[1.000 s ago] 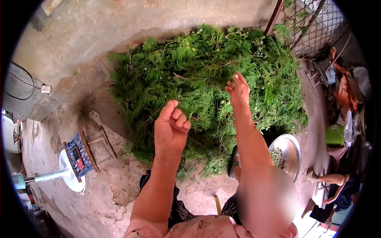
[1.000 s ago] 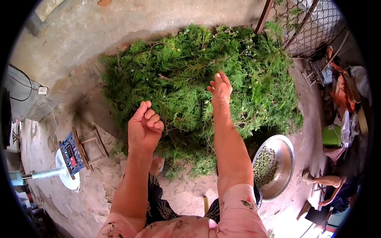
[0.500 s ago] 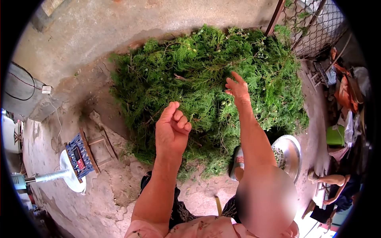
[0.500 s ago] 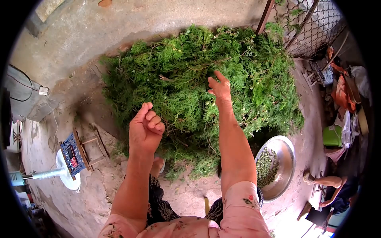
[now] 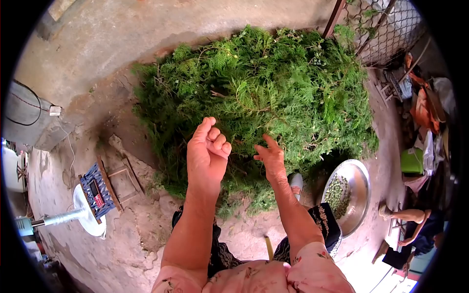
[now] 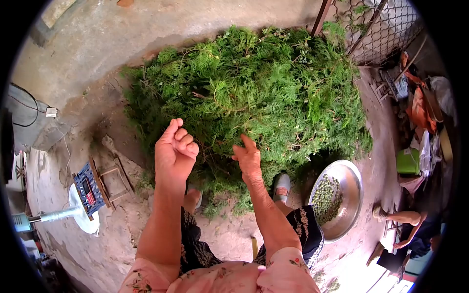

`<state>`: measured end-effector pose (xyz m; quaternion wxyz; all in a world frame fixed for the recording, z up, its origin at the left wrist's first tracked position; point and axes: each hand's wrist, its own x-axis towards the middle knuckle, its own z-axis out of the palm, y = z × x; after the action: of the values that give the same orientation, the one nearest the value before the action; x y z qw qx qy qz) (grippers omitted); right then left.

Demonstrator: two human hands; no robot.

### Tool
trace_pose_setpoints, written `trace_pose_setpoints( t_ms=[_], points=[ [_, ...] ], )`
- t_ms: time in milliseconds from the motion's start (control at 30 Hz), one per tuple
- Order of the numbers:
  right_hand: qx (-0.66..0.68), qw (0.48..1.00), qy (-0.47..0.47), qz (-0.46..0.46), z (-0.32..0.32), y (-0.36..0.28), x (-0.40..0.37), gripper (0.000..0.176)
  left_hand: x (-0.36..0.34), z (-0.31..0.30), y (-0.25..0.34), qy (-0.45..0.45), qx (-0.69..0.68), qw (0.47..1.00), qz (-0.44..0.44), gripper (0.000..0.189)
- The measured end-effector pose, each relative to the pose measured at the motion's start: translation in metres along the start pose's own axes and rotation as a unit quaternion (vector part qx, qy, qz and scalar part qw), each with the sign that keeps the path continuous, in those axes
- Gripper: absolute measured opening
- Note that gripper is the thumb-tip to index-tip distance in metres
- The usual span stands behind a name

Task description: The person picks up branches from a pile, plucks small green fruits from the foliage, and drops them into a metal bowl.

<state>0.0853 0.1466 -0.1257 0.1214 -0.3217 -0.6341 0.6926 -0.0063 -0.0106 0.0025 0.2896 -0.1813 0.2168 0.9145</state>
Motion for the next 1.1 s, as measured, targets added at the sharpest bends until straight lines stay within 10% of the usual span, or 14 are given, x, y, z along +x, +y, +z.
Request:
trace_pose_setpoints(
  t_ms=[167,233,333,433,533,633,1100],
  points=[
    [0.02,0.996,0.06,0.065,-0.019,-0.014,-0.002,0.023,-0.001,0.001,0.001,0.012,0.0,1.0,0.001,0.01],
    [-0.065,0.923,0.25,-0.284,-0.023,-0.028,0.006,0.015,0.0,0.002,0.002,0.009,-0.002,1.0,0.0,0.01],
    [-0.263,0.807,0.354,-0.394,-0.026,-0.081,0.022,0.014,0.002,0.001,0.003,0.012,-0.005,1.0,-0.001,0.01],
    [-0.472,0.85,0.139,-0.186,-0.039,-0.094,0.064,0.016,0.002,0.001,0.002,0.009,-0.003,1.0,0.002,0.01],
    [-0.336,0.94,-0.033,0.042,-0.032,-0.111,0.059,0.017,0.001,0.002,0.003,0.014,0.008,1.0,0.013,0.01],
    [-0.021,0.995,-0.093,0.021,-0.031,-0.109,0.046,0.018,0.002,-0.001,0.004,0.026,0.018,0.999,0.025,0.01],
    [-0.031,0.995,0.032,-0.086,-0.012,-0.103,-0.079,0.022,-0.006,0.017,-0.04,-0.137,0.198,0.965,0.107,0.063]
  ],
)
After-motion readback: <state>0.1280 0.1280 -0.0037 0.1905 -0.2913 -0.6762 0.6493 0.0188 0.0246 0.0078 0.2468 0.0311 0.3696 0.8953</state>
